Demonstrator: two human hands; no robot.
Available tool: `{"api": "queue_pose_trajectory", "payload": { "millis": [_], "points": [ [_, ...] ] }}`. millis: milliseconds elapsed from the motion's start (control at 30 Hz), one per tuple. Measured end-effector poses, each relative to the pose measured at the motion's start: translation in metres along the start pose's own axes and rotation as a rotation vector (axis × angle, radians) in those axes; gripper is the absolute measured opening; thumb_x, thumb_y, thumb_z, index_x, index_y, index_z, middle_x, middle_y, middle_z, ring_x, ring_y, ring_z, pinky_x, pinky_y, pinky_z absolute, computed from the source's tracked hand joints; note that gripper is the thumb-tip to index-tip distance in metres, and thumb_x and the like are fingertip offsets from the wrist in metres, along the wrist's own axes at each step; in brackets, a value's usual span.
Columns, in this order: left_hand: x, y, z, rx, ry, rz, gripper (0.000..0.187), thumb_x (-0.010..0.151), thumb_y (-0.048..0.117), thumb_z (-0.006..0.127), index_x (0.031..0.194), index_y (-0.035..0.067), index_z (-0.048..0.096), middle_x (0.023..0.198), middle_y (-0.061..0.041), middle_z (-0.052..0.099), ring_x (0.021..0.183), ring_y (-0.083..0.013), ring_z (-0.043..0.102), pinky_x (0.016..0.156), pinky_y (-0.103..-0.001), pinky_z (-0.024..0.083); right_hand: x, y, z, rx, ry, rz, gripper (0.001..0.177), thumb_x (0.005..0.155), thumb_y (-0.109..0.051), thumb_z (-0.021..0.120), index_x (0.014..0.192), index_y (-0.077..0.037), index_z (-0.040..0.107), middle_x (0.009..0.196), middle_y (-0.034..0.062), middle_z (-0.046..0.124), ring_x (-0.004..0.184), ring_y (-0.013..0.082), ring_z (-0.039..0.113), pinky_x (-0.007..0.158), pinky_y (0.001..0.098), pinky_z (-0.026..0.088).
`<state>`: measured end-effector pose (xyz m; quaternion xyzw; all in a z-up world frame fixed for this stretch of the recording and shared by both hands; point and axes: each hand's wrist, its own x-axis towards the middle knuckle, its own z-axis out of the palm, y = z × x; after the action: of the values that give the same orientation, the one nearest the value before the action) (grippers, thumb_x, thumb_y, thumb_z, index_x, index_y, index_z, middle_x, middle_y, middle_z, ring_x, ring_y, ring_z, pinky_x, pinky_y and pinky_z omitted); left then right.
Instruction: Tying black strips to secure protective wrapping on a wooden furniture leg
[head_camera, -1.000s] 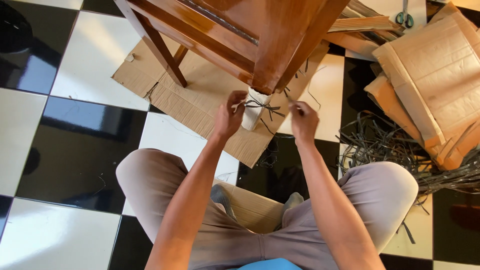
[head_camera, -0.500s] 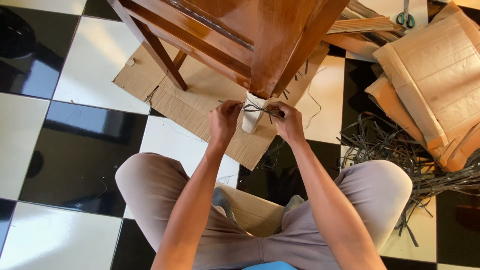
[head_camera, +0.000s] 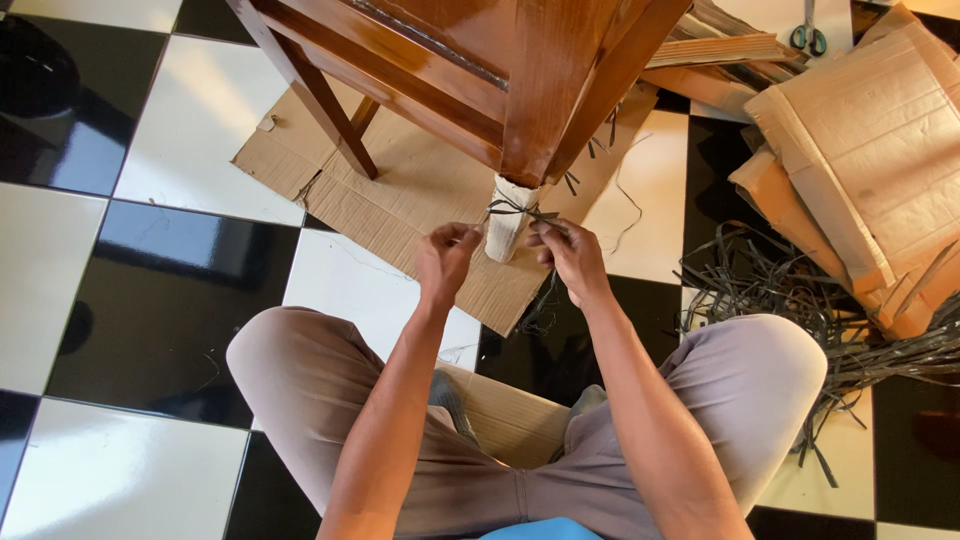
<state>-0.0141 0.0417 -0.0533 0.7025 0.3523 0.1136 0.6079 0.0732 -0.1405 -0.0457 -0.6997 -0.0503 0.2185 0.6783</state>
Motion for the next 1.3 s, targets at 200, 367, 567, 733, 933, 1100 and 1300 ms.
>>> {"api": "queue_pose_trajectory", "payload": {
  "millis": [200,367,567,733,933,1100,1300],
  "points": [
    [-0.004,-0.011,0.022,-0.452,-0.229,-0.148,0.01,0.085,0.022,0.079,0.086,0.013,0.074,0.079,-0.001,0.069,0.072,-0.0077,0.061,0.06,-0.019,0.037,0.0,0.017,0.001,-0.042,-0.129,-0.024,0.017,0.105,-0.013,0.061,0.112,-0.001,0.073,0.088,0.0165,0.07,0.069,0.0174,0.061,0.066,0.0276,0.054],
    [-0.005,-0.008,0.029,-0.505,-0.287,-0.293,0.012,0.083,0.028,0.081,0.087,0.021,0.073,0.087,0.001,0.075,0.084,-0.0114,0.069,0.079,-0.03,0.042,-0.015,0.002,0.011,-0.209,-0.052,-0.086,0.011,0.1,-0.013,0.07,0.103,-0.007,0.079,0.077,0.0086,0.068,0.068,0.0114,0.058,0.064,0.0266,0.05],
    [-0.015,0.009,0.027,-0.514,-0.31,-0.317,0.013,0.083,0.031,0.082,0.087,0.022,0.073,0.087,0.005,0.073,0.09,-0.0121,0.064,0.09,-0.041,0.039,-0.016,0.006,0.02,-0.415,-0.039,-0.13,0.013,0.1,-0.019,0.069,0.098,-0.01,0.078,0.073,0.0104,0.073,0.068,0.0175,0.068,0.068,0.0325,0.056],
    [-0.01,0.004,0.032,-0.464,-0.316,-0.295,0.015,0.081,0.032,0.084,0.085,0.023,0.072,0.085,0.007,0.071,0.086,-0.0111,0.061,0.091,-0.042,0.037,-0.022,0.005,0.025,-0.49,-0.074,-0.183,0.013,0.099,-0.015,0.066,0.093,-0.011,0.077,0.069,0.0108,0.071,0.068,0.0199,0.07,0.069,0.0344,0.058],
    [-0.008,-0.005,0.036,-0.471,-0.328,-0.227,0.014,0.078,0.029,0.087,0.085,0.022,0.076,0.075,0.008,0.07,0.073,-0.0046,0.057,0.078,-0.028,0.036,-0.025,-0.004,0.02,-0.511,-0.148,-0.27,0.014,0.097,-0.003,0.061,0.088,-0.005,0.072,0.068,0.0172,0.069,0.063,0.0239,0.068,0.06,0.0375,0.055],
    [-0.01,0.003,0.034,-0.539,-0.276,-0.229,0.015,0.077,0.023,0.087,0.087,0.015,0.078,0.071,0.001,0.071,0.066,-0.0071,0.056,0.069,-0.027,0.039,-0.021,-0.023,0.005,-0.641,-0.178,-0.068,0.018,0.105,-0.008,0.056,0.115,0.0,0.069,0.086,0.0197,0.072,0.065,0.0266,0.071,0.063,0.0368,0.059],
    [-0.016,0.009,0.037,-0.53,-0.256,-0.235,0.016,0.079,0.023,0.085,0.091,0.014,0.08,0.069,0.001,0.071,0.065,-0.004,0.056,0.066,-0.022,0.039,-0.02,-0.011,0.013,0.026,-0.139,0.049,0.031,0.095,-0.01,0.073,0.119,0.003,0.06,0.098,0.0184,0.072,0.085,0.022,0.073,0.079,0.0333,0.063]
  ]
}}
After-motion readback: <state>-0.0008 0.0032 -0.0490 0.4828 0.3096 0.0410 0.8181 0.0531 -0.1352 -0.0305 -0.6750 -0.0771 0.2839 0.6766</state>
